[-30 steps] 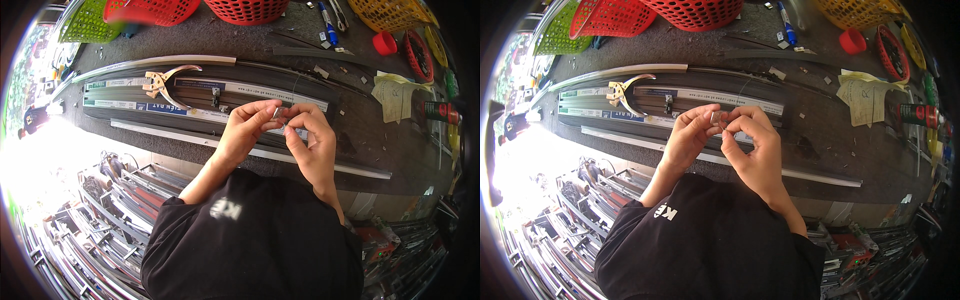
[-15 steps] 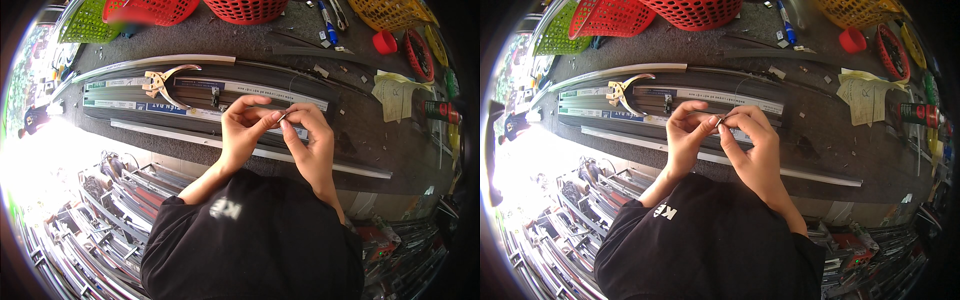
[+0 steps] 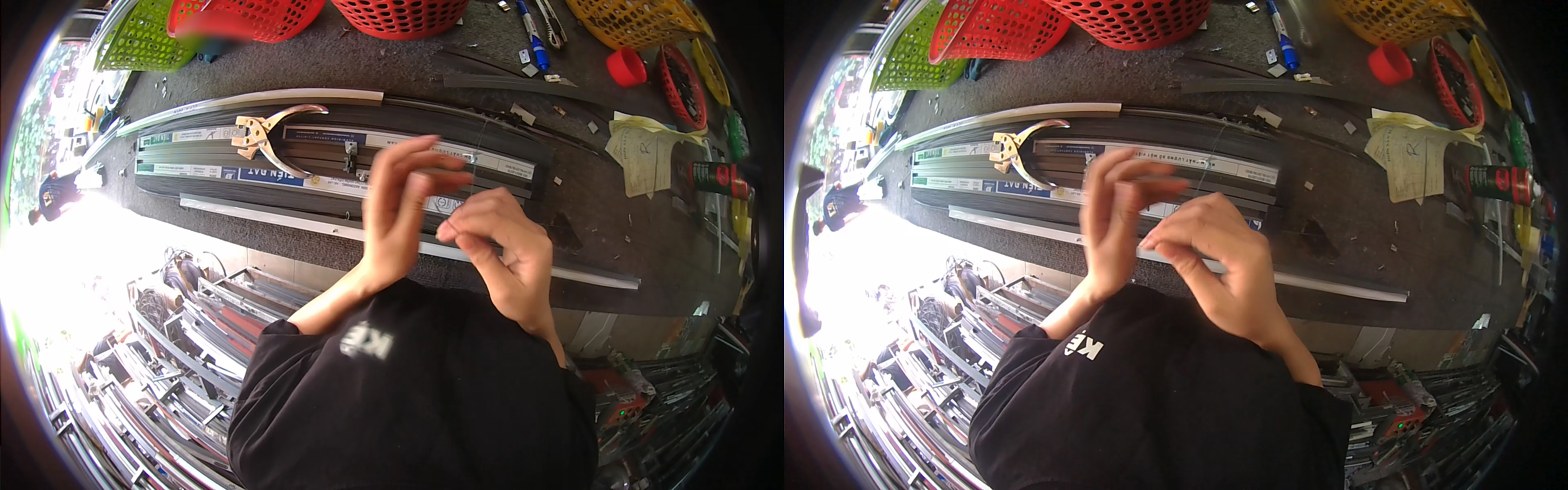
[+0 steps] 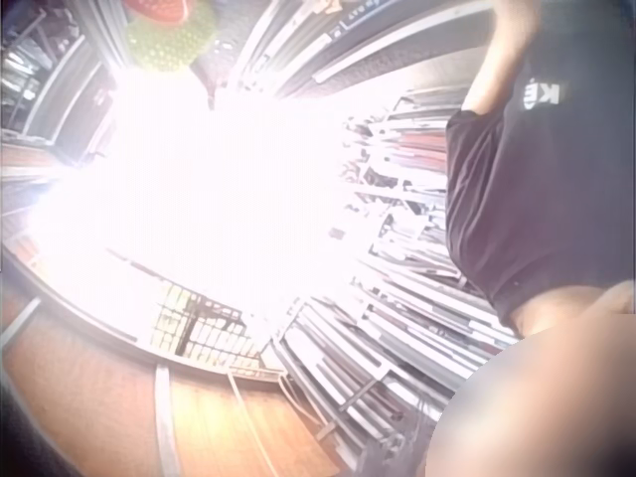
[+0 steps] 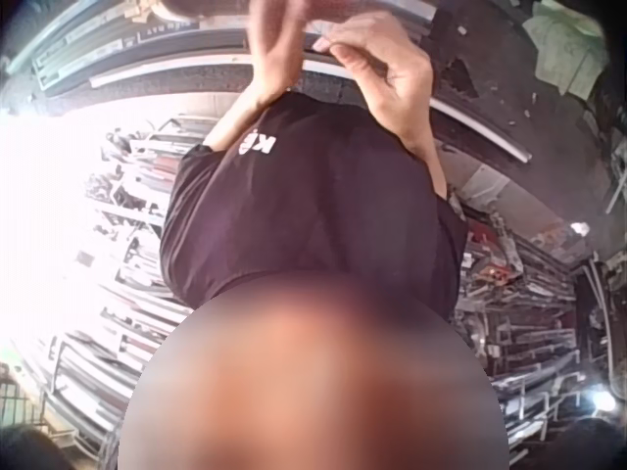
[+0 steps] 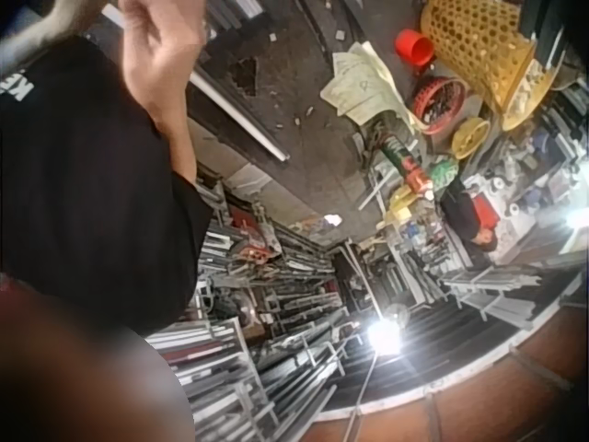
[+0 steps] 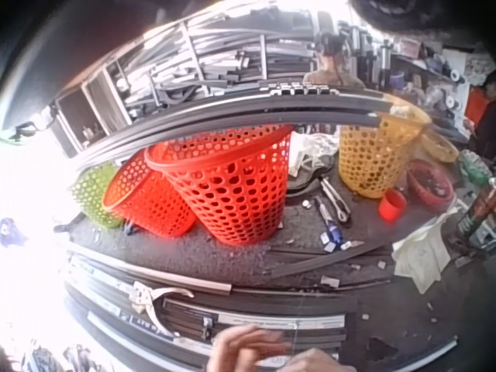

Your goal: The person assembles window frame components on a workbench. They align and insert small plastic pieces into metal profiles, use pliers to secure parts, and repeatedly reposition the profiles to fit components. The person handles multiple profiles and small parts throughout the clip.

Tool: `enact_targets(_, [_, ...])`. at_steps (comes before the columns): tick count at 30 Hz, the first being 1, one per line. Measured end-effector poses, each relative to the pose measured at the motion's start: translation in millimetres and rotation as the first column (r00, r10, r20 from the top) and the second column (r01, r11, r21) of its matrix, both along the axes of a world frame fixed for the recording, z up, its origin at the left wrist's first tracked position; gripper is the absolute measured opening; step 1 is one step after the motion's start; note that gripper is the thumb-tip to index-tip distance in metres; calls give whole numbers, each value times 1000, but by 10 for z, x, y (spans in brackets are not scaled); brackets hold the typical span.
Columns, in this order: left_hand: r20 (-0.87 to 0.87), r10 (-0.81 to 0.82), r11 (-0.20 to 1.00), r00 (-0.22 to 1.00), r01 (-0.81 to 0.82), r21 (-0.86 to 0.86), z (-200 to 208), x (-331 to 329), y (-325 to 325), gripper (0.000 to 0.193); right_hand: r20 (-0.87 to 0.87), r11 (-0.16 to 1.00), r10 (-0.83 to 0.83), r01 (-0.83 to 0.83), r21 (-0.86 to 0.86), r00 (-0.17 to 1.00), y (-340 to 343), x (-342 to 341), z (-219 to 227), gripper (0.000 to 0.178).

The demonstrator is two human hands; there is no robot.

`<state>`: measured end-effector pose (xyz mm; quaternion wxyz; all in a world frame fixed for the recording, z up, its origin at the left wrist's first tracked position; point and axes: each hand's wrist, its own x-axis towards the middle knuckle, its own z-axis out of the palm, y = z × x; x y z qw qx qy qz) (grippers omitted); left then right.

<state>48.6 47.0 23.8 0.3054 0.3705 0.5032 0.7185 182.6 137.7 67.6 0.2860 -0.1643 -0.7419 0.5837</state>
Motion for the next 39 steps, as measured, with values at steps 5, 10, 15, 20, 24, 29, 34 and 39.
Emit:
enact_targets(5, [210, -366, 917, 907, 390, -84, 89, 44, -56, 70, -16, 958, -179, 179, 222, 984, 79, 50, 71, 5])
enact_targets(10, [134, -282, 948, 950, 297, -116, 119, -161, -23, 22, 116, 943, -154, 111, 313, 981, 79, 92, -4, 3])
enact_targets(15, [-737, 61, 995, 673, 15, 96, 173, -180, 19, 25, 91, 779, 22, 40, -625, 996, 26, 160, -30, 17])
enact_targets(20, [-941, 94, 994, 327, 26, 108, 275, -322, 17, 32, 93, 589, 116, 7, -808, 989, 60, 197, -38, 18])
enact_targets(24, [-455, -323, 946, 830, 280, -161, 181, -351, 2, 6, 192, 851, -84, 170, -497, 978, -61, 140, -80, 15])
enact_targets(29, [916, -336, 858, 220, 473, 201, -21, 9, -40, 28, 0, 951, -308, 308, 7, 952, -152, 30, -177, 7])
enact_targets(34, [893, -260, 855, 367, 518, 35, -18, 106, -64, 32, -15, 902, -365, 357, 243, 931, -24, 50, -212, 4])
enact_targets(39, [498, -284, 854, 820, 452, -257, 76, 44, -106, 25, 68, 919, -329, 335, -206, 942, -35, 62, -160, 5])
